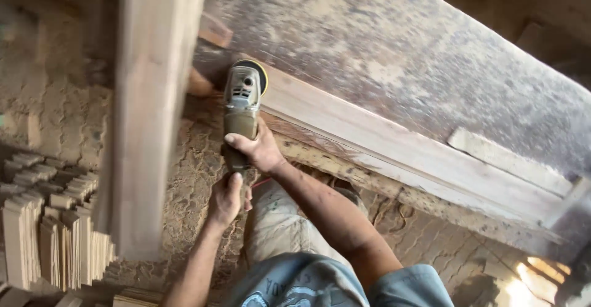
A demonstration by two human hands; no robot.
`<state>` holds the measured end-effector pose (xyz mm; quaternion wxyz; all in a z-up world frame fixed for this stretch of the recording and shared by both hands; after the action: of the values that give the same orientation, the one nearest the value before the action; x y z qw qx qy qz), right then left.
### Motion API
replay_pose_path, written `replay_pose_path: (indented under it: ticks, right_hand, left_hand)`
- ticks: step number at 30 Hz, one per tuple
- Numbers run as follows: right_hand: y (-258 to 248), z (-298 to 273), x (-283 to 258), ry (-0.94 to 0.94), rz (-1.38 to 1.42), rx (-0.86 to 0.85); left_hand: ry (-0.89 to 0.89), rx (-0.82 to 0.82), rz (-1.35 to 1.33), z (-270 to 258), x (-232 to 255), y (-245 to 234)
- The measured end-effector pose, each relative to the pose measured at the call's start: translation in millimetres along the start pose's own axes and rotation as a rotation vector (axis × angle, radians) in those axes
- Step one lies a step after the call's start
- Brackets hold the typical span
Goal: Applying glue and sanding wood pieces using manual and power tools in a workshop.
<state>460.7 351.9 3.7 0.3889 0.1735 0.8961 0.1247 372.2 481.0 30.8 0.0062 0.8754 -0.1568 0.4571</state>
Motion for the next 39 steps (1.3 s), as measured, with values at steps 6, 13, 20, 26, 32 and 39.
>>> replay_pose_path:
  ticks: [6, 13, 20, 26, 32, 39]
  right_hand:
    - [-154, -90, 33, -0.077, 0.038, 0.145]
    - [-381, -234, 39, -0.048, 0.204, 0.329]
    - [-598, -370, 71, -0.094, 0.509, 0.877]
    - [-668, -375, 137, -0.276, 0.883, 0.751]
    - [-506, -295, 121, -0.25, 0.669, 0.721]
    - [-243, -161, 84, 0.272, -0.052, 0.556]
  left_hand:
    - [0.007, -0.18, 0.17, -47, -14, 126]
    - [0.066, -0.411, 0.356, -97, -51, 362]
    - [0.164, -0.844, 0.571, -143, 17, 575]
    - [0.081, -1.031, 0.641, -137, 13, 607]
    - [0.023, -0.834, 0.647, -111, -2, 456]
    - [0.077, -0.371, 0.499, -66, -74, 207]
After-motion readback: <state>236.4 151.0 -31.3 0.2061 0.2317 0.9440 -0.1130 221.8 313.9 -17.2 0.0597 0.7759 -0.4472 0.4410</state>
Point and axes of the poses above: each hand's wrist, its own z-axis towards the middle knuckle, its own y-axis out of the palm, x = y × z, the point moved 3 cm from there along z, towards the middle knuckle, and after that the axes turned 11 degrees about y, right-handed, at the moved point
